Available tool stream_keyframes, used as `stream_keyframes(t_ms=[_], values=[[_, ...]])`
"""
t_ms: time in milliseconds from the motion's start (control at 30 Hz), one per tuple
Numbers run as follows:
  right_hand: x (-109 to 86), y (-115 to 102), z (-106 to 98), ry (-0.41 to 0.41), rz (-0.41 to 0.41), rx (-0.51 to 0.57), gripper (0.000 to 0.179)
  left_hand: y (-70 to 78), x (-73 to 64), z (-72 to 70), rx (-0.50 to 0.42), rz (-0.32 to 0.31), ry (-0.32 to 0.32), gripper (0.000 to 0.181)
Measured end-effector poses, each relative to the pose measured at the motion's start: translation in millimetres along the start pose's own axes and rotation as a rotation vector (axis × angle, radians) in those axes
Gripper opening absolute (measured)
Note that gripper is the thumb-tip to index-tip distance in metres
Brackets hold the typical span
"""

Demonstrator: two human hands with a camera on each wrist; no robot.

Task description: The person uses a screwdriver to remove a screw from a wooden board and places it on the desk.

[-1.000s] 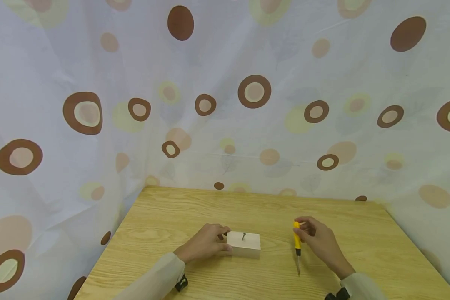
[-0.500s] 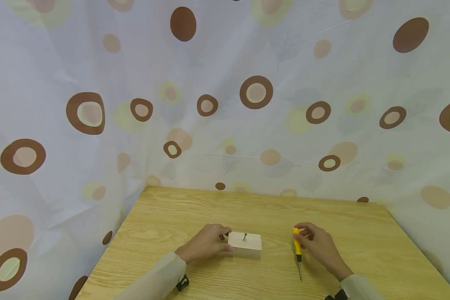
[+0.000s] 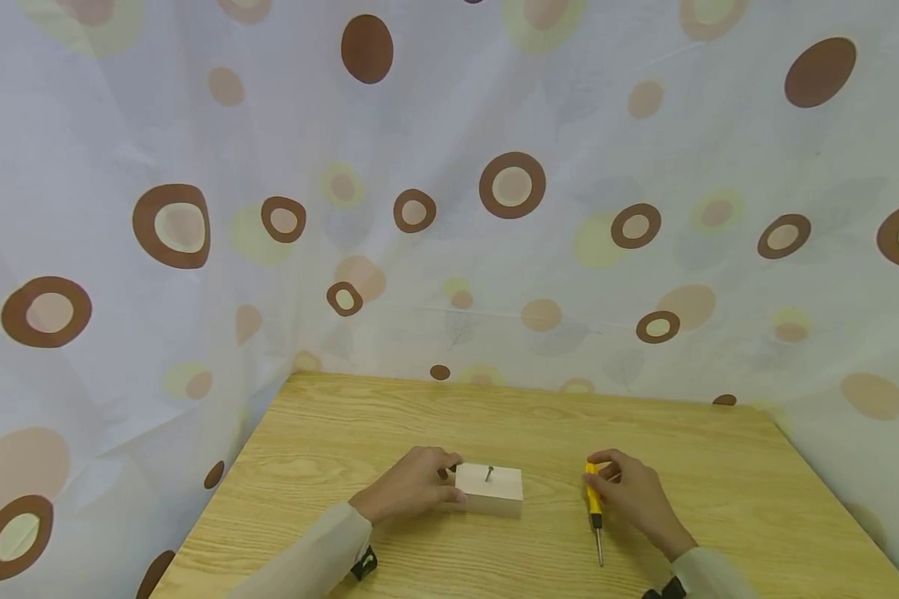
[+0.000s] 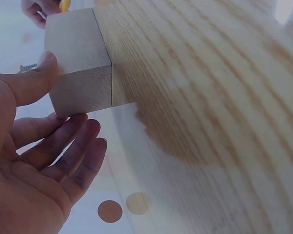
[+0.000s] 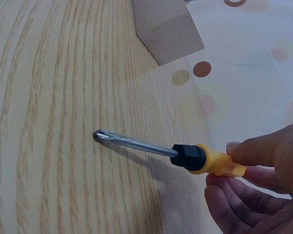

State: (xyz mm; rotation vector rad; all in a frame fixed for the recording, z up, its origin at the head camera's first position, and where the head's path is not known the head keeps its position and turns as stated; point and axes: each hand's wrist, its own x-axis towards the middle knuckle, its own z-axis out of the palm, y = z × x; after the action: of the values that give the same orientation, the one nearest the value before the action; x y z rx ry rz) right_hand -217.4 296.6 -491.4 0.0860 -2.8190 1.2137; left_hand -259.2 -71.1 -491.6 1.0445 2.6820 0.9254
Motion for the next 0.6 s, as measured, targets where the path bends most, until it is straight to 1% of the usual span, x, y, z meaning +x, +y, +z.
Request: stream_keyframes(t_ms=[233, 467, 533, 600], values=[[-0.5, -4, 0, -0.002, 0.015, -0.033, 0.037, 1.8, 0.2, -3.6, 0.018, -0.003, -0.016, 0.059], [2.3, 0, 2, -0.01, 0.031, -0.063, 0.036, 0.9, 4.1, -9.7, 0.036, 0.013, -0.048, 0.064], [2.9, 1, 2, -0.012, 0.027, -0.069, 0.036, 1.9, 6.3, -12.2, 0.025, 0.022, -0.035, 0.063], [3.6, 2, 2, -0.013, 0.023, -0.072, 0.035, 3.8, 9.2, -14.1, 0.022, 0.047, -0.004, 0.059]])
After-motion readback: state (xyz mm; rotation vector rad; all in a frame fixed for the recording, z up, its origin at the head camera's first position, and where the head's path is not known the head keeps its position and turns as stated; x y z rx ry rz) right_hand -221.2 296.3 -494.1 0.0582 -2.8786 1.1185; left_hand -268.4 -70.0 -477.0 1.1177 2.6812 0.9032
